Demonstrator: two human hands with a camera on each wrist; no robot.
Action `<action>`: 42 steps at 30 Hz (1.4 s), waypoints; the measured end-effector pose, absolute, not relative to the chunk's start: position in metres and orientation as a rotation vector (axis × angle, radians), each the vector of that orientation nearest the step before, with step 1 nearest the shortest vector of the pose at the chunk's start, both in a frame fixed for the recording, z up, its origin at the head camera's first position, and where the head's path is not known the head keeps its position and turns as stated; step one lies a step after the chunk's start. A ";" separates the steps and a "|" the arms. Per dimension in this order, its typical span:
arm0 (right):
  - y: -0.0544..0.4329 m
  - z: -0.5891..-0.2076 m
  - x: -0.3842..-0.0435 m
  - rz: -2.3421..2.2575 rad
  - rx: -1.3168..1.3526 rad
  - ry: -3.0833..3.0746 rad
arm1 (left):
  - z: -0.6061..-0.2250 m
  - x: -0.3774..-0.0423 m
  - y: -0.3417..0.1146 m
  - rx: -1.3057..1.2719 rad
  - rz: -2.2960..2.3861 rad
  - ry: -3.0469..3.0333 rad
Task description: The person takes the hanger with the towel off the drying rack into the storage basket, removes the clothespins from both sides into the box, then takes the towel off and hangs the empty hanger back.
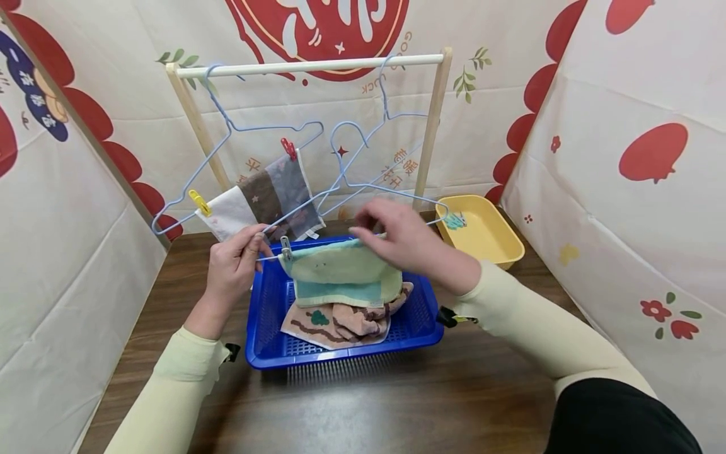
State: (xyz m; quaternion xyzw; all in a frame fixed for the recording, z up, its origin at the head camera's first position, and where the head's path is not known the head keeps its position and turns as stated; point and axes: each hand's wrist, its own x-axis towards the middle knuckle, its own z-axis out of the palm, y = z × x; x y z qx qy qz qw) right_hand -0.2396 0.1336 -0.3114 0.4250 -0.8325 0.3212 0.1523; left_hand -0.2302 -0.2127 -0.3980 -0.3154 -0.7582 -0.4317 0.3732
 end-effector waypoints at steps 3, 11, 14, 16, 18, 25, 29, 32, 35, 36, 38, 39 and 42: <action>0.110 -0.317 -0.237 0.852 1.272 -2.469 | -0.398 -0.230 -0.212 -0.809 -1.109 -1.952; 0.060 -0.320 -0.234 0.810 1.320 -2.606 | -0.397 -0.231 -0.211 -0.811 -1.101 -1.943; 0.049 -0.323 -0.237 0.891 1.301 -2.655 | -0.397 -0.231 -0.211 -0.821 -1.098 -1.939; 0.043 -0.325 -0.238 0.954 1.291 -2.669 | -0.397 -0.231 -0.211 -0.829 -1.100 -1.940; 0.039 -0.328 -0.239 1.010 1.287 -2.663 | -0.397 -0.231 -0.211 -0.834 -1.104 -1.941; 0.032 -0.331 -0.237 1.118 1.282 -2.573 | -0.398 -0.230 -0.209 -0.832 -1.120 -1.929; 0.033 -0.333 -0.237 1.140 1.277 -2.527 | -0.397 -0.231 -0.208 -0.828 -1.113 -1.931; 0.033 -0.334 -0.238 1.148 1.298 -2.471 | -0.396 -0.231 -0.208 -0.829 -1.108 -1.941; 0.032 -0.336 -0.240 1.158 1.317 -2.410 | -0.396 -0.230 -0.208 -0.825 -1.112 -1.941; 0.032 -0.336 -0.240 1.161 1.321 -2.393 | -0.396 -0.230 -0.208 -0.825 -1.112 -1.938; 0.031 -0.337 -0.241 1.162 1.317 -2.369 | -0.396 -0.230 -0.208 -0.820 -1.116 -1.932; 0.031 -0.338 -0.241 1.163 1.314 -2.360 | -0.396 -0.230 -0.208 -0.821 -1.116 -1.930; 0.030 -0.339 -0.242 1.164 1.305 -2.341 | -0.396 -0.230 -0.208 -0.823 -1.115 -1.927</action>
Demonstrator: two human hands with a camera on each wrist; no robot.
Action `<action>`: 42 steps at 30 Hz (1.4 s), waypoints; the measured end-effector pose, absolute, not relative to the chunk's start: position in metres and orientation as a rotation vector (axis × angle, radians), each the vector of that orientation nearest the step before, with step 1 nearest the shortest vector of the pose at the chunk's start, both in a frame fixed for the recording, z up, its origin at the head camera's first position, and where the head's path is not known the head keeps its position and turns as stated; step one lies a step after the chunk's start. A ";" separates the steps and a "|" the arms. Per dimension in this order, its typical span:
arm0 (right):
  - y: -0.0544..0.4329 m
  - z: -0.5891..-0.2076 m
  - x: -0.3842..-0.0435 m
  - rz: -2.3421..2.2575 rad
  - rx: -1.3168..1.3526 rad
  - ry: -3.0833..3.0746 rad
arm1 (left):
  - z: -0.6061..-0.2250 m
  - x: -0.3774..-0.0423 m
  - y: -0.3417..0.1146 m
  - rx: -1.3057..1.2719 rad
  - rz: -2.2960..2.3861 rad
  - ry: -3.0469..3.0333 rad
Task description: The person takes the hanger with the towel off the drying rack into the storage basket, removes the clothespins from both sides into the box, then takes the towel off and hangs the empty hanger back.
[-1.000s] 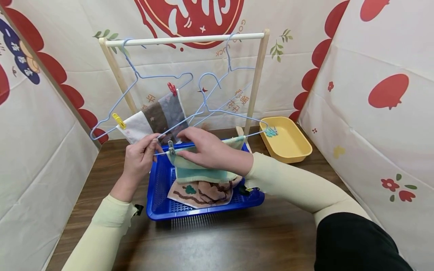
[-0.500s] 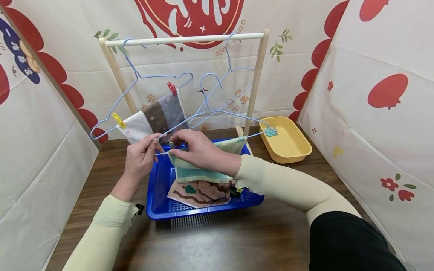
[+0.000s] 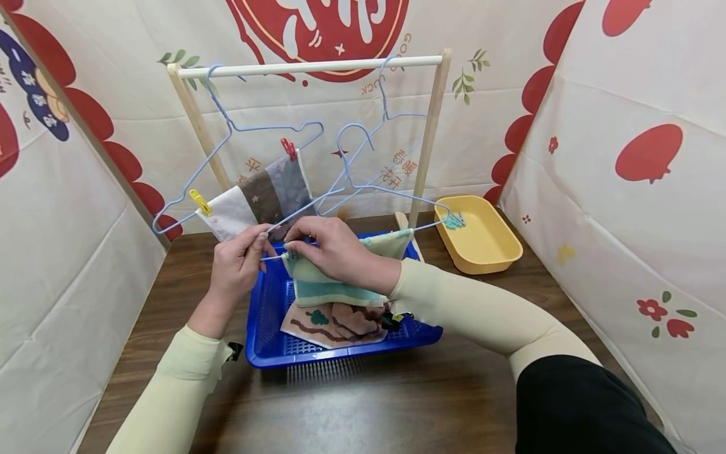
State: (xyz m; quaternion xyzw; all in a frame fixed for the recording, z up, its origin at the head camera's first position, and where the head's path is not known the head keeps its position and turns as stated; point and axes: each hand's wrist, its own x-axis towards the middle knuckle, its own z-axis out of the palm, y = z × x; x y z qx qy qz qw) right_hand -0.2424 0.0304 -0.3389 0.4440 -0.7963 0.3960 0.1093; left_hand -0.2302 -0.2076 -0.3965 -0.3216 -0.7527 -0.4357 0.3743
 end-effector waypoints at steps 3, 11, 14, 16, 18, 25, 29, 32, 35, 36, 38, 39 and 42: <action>0.030 -0.339 -0.243 1.179 1.298 -2.321 | -0.397 -0.230 -0.207 -0.828 -1.117 -1.923; 0.031 -0.333 -0.240 1.216 1.271 -2.242 | -0.398 -0.231 -0.209 -0.827 -1.099 -1.940; 0.033 -0.330 -0.238 1.246 1.253 -2.234 | -0.399 -0.231 -0.209 -0.819 -1.105 -1.950; 0.034 -0.329 -0.236 1.269 1.251 -2.229 | -0.398 -0.230 -0.210 -0.814 -1.110 -1.963; 0.037 -0.328 -0.232 1.272 1.249 -2.225 | -0.398 -0.231 -0.211 -0.811 -1.105 -1.975; 0.046 -0.328 -0.224 1.240 1.293 -2.206 | -0.398 -0.232 -0.212 -0.803 -1.087 -1.970; 0.055 -0.330 -0.225 1.231 1.317 -2.215 | -0.398 -0.231 -0.213 -0.817 -1.086 -1.961; 0.065 -0.330 -0.225 1.222 1.329 -2.204 | -0.397 -0.231 -0.213 -0.821 -1.086 -1.959; 0.077 -0.326 -0.227 1.216 1.335 -2.169 | -0.397 -0.231 -0.214 -0.818 -1.085 -1.963; 0.081 -0.325 -0.228 1.218 1.334 -2.154 | -0.397 -0.231 -0.215 -0.818 -1.085 -1.966; 0.090 -0.320 -0.229 1.212 1.327 -2.125 | -0.398 -0.231 -0.215 -0.814 -1.087 -1.968; 0.095 -0.318 -0.230 1.204 1.322 -2.112 | -0.399 -0.231 -0.215 -0.811 -1.092 -1.966; 0.115 -0.309 -0.235 1.171 1.300 -2.064 | -0.399 -0.232 -0.215 -0.803 -1.105 -1.962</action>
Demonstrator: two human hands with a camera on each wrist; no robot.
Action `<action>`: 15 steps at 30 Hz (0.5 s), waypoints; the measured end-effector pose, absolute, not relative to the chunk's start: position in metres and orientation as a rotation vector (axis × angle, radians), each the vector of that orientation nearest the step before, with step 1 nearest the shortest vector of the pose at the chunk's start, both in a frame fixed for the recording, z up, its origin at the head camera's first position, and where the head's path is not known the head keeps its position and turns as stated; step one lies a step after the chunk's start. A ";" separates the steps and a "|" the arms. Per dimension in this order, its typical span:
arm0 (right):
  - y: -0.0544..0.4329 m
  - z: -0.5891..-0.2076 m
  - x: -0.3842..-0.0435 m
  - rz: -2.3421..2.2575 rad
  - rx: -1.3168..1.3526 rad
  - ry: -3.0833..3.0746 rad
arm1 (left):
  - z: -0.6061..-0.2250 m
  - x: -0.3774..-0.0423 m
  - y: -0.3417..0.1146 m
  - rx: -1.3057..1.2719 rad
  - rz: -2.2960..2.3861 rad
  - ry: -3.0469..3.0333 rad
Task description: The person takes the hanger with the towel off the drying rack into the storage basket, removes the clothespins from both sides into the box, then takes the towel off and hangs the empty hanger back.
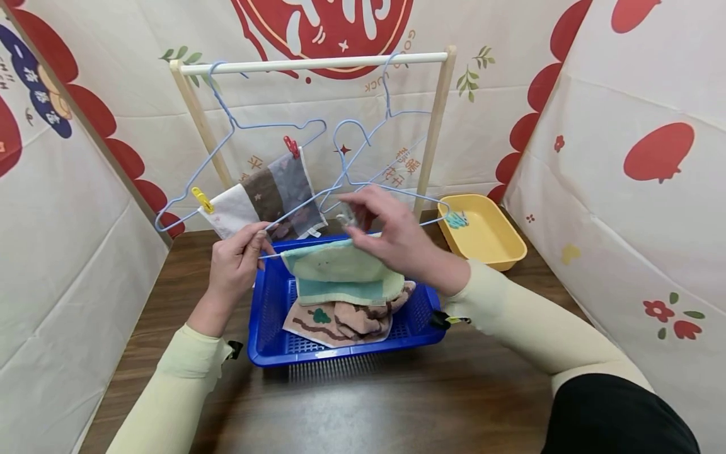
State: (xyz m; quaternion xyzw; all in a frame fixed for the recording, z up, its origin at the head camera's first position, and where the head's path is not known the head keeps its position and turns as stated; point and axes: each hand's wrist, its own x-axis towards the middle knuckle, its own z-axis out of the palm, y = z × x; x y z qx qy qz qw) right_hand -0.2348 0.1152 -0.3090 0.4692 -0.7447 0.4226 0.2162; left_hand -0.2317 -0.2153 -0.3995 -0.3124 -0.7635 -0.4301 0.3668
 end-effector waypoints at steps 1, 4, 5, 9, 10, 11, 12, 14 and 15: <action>0.124 -0.305 -0.237 1.154 1.285 -2.044 | -0.400 -0.232 -0.215 -0.805 -1.109 -1.963; 0.154 -0.292 -0.248 1.133 1.196 -2.029 | -0.400 -0.233 -0.214 -0.814 -1.109 -1.967; 0.165 -0.287 -0.252 1.130 1.150 -2.028 | -0.401 -0.233 -0.214 -0.816 -1.112 -1.969; 0.204 -0.275 -0.274 1.169 0.877 -2.094 | -0.400 -0.234 -0.214 -0.809 -1.104 -1.968; 0.213 -0.275 -0.282 1.177 0.813 -2.107 | -0.400 -0.233 -0.215 -0.805 -1.105 -1.968; 0.221 -0.275 -0.289 1.183 0.749 -2.130 | -0.400 -0.233 -0.215 -0.801 -1.104 -1.967; 0.229 -0.276 -0.296 1.197 0.684 -2.157 | -0.400 -0.233 -0.216 -0.798 -1.104 -1.965; 0.244 -0.282 -0.313 1.214 0.573 -2.215 | -0.400 -0.233 -0.217 -0.792 -1.107 -1.969; 0.251 -0.286 -0.320 1.220 0.520 -2.249 | -0.400 -0.232 -0.217 -0.794 -1.107 -1.970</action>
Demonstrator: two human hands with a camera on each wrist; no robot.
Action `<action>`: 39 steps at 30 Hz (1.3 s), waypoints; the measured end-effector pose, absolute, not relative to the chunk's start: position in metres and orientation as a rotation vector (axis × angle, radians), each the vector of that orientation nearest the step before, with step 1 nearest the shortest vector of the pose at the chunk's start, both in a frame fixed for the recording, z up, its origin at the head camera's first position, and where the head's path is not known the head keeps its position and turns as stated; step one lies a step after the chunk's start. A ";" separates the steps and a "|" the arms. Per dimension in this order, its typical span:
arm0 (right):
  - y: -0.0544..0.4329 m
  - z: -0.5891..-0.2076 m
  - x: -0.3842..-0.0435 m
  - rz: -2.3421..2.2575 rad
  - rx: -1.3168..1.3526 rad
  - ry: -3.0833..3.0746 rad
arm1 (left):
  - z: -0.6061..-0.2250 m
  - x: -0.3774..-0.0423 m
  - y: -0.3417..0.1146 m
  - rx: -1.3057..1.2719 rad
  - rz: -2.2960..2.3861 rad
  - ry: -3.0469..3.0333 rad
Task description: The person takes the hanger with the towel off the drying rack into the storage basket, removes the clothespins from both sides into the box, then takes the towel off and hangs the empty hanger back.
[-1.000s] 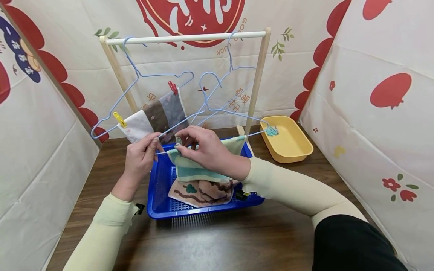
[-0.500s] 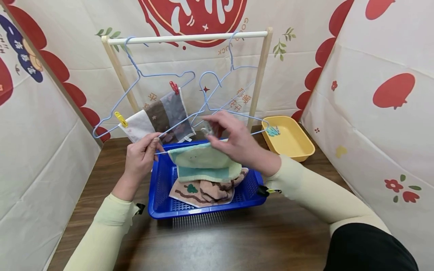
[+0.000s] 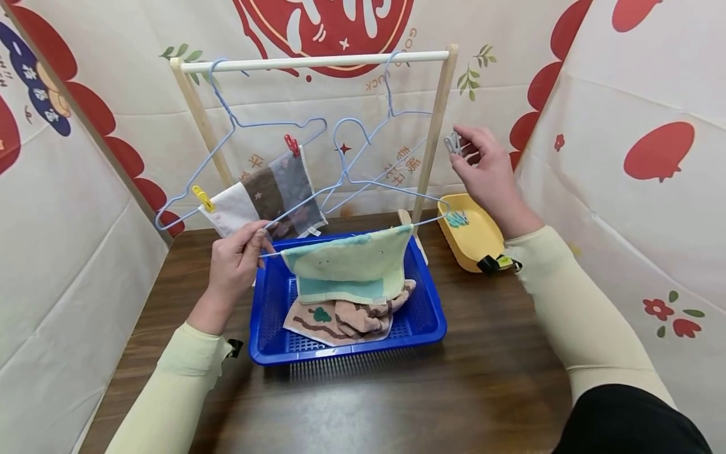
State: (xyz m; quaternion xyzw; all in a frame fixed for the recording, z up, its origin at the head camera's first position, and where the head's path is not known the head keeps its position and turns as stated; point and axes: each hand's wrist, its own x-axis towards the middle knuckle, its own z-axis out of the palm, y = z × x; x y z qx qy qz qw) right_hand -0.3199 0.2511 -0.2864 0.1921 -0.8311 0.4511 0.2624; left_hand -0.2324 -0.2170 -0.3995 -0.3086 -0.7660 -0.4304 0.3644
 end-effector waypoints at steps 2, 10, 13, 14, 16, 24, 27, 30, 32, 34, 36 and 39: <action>0.265 -0.297 -0.335 1.228 0.428 -2.313 | -0.399 -0.233 -0.217 -0.794 -1.105 -1.973; 0.311 -0.340 -0.379 1.229 0.095 -2.518 | -0.399 -0.232 -0.217 -0.789 -1.109 -1.986; 0.326 -0.354 -0.394 1.203 0.027 -2.558 | -0.399 -0.231 -0.217 -0.782 -1.106 -1.979; 0.330 -0.358 -0.398 1.197 0.016 -2.568 | -0.399 -0.231 -0.217 -0.781 -1.103 -1.978; 0.336 -0.364 -0.405 1.171 -0.006 -2.596 | -0.399 -0.231 -0.217 -0.780 -1.095 -1.974; 0.352 -0.387 -0.420 1.074 -0.100 -2.706 | -0.399 -0.231 -0.219 -0.782 -1.096 -1.962; 0.358 -0.396 -0.426 1.033 -0.148 -2.747 | -0.399 -0.232 -0.218 -0.781 -1.090 -1.964; 0.361 -0.404 -0.432 1.008 -0.184 -2.775 | -0.400 -0.232 -0.218 -0.780 -1.089 -1.968; 0.361 -0.408 -0.435 0.991 -0.199 -2.788 | -0.400 -0.232 -0.218 -0.781 -1.095 -1.967; 0.364 -0.412 -0.438 0.958 -0.207 -2.803 | -0.401 -0.232 -0.217 -0.779 -1.105 -1.961; 0.366 -0.417 -0.440 0.903 -0.204 -2.809 | -0.401 -0.232 -0.216 -0.778 -1.120 -1.947; 0.370 -0.426 -0.443 0.833 -0.196 -2.823 | -0.401 -0.231 -0.215 -0.775 -1.120 -1.940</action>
